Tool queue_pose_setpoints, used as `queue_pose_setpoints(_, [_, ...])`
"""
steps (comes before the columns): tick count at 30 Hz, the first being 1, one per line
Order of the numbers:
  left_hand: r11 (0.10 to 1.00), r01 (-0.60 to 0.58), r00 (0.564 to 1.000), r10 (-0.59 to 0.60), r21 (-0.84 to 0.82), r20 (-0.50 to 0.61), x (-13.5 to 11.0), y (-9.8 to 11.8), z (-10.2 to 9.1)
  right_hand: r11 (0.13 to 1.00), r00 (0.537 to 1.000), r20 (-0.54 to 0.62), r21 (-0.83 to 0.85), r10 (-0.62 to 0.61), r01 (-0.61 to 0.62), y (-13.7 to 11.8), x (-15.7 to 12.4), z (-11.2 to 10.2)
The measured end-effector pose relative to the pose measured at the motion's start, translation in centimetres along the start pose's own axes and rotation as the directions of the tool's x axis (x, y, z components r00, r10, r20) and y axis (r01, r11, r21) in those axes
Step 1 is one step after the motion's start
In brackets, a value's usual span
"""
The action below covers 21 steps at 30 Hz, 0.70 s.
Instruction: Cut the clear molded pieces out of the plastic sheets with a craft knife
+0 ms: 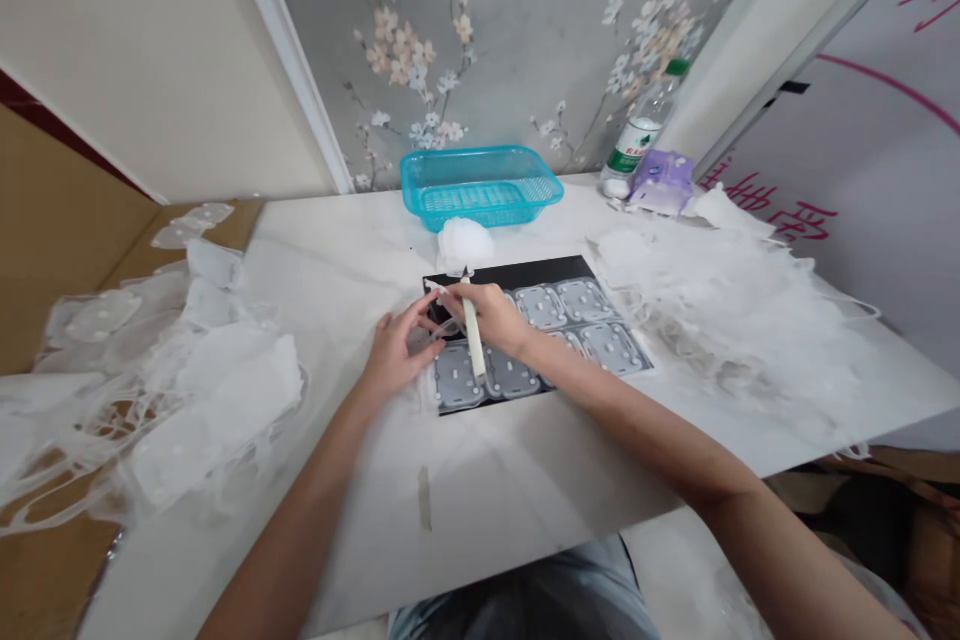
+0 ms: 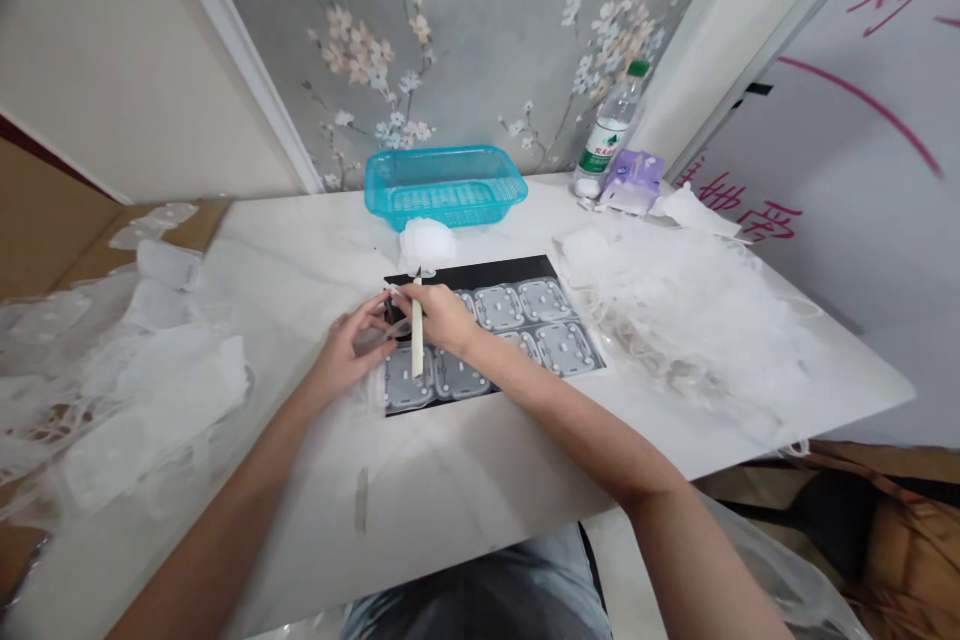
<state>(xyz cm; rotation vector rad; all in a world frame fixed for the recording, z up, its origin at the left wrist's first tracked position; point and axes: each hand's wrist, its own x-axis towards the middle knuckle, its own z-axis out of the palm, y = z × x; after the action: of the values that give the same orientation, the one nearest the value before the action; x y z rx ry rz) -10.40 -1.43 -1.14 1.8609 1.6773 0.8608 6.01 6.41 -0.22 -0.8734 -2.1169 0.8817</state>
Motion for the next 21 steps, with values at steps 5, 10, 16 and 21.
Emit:
queue_pose_setpoints(5, [0.991, -0.025, 0.999, 0.019, 0.130, 0.049, 0.1, 0.3, 0.1, 0.993, 0.966, -0.243, 0.099, 0.086, -0.063, 0.5, 1.4, -1.4])
queue_pose_setpoints(10, [0.982, -0.018, 0.998, 0.005, 0.188, 0.069, 0.2, 0.4, 0.1, 0.960, 0.909, -0.362, 0.254, 0.208, -0.118, 1.2, 2.3, -3.5])
queue_pose_setpoints(16, [0.978, -0.020, 0.995, 0.000, 0.206, 0.096, 0.2, 0.5, 0.0, 0.900, 0.845, -0.421, 0.409, 0.331, -0.149, 2.0, 2.5, -2.9])
queue_pose_setpoints(21, [0.981, -0.023, 0.995, 0.004, 0.190, 0.102, 0.1, 0.5, 0.0, 0.928, 0.825, -0.478, 0.346, 0.302, -0.140, 3.5, 3.2, -3.7])
